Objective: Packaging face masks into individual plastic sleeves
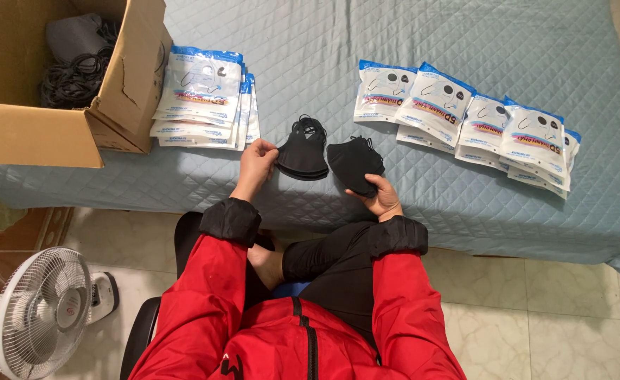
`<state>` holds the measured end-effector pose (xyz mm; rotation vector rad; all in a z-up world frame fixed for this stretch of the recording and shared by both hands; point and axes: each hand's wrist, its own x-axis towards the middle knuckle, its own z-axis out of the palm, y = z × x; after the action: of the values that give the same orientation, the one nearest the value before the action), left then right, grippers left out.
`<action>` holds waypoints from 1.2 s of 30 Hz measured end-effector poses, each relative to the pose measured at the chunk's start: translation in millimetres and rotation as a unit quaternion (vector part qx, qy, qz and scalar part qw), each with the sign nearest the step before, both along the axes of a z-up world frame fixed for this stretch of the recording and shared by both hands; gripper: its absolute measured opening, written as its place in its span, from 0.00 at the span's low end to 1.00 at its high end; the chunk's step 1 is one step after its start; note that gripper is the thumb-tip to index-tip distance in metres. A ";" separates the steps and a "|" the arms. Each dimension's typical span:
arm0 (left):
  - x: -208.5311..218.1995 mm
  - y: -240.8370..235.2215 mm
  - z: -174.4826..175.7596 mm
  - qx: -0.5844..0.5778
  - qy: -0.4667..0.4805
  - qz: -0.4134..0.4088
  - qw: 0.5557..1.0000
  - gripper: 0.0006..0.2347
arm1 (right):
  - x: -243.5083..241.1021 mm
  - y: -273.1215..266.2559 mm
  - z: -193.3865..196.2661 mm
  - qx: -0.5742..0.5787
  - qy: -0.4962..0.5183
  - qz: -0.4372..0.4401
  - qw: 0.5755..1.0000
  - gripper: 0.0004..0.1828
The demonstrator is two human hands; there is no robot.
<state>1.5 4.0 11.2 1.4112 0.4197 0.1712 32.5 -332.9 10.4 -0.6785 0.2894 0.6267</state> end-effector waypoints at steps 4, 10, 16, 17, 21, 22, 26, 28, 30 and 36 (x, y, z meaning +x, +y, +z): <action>1.4 -1.1 -5.4 0.007 0.008 0.006 1.000 0.05 | -1.0 0.6 -0.2 -0.004 -0.008 0.003 1.000 0.13; 6.1 1.3 -14.8 0.128 0.025 0.019 0.991 0.08 | -1.2 1.7 1.5 -0.010 -0.026 0.009 1.000 0.19; -4.0 -34.8 5.1 0.128 -0.017 0.043 0.991 0.07 | -0.2 -0.7 -12.0 -0.022 -0.039 0.018 0.999 0.24; -4.8 -43.4 9.7 0.141 -0.045 0.002 0.989 0.09 | 3.0 -2.6 -22.5 -0.018 -0.051 0.020 0.998 0.26; -6.7 -67.0 27.8 0.267 -0.112 -0.089 0.953 0.16 | 4.0 -3.7 -28.8 -0.009 -0.074 0.028 0.997 0.30; -5.6 -70.2 28.5 0.267 -0.113 -0.088 0.953 0.16 | 4.0 -4.2 -30.8 -0.010 -0.075 0.028 0.997 0.30; -5.8 -79.5 32.0 0.371 -0.109 -0.136 0.912 0.20 | 4.6 -4.2 -37.1 -0.011 -0.095 0.037 0.995 0.32; -9.5 -82.6 33.5 0.399 -0.105 -0.141 0.900 0.20 | 1.5 -2.8 -32.7 -0.011 -0.104 0.039 0.994 0.32; -10.5 -83.7 36.7 0.415 -0.124 -0.128 0.892 0.19 | -0.3 1.1 -19.8 -0.009 -0.092 0.035 0.995 0.32; -16.4 -91.0 40.5 0.510 -0.178 -0.079 0.838 0.18 | 0.2 2.7 -17.5 -0.011 -0.096 0.039 0.995 0.31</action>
<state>-14.8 -87.1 51.8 2.3948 -0.1596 0.5723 32.7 -330.1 -7.1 -0.7677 0.0910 0.6282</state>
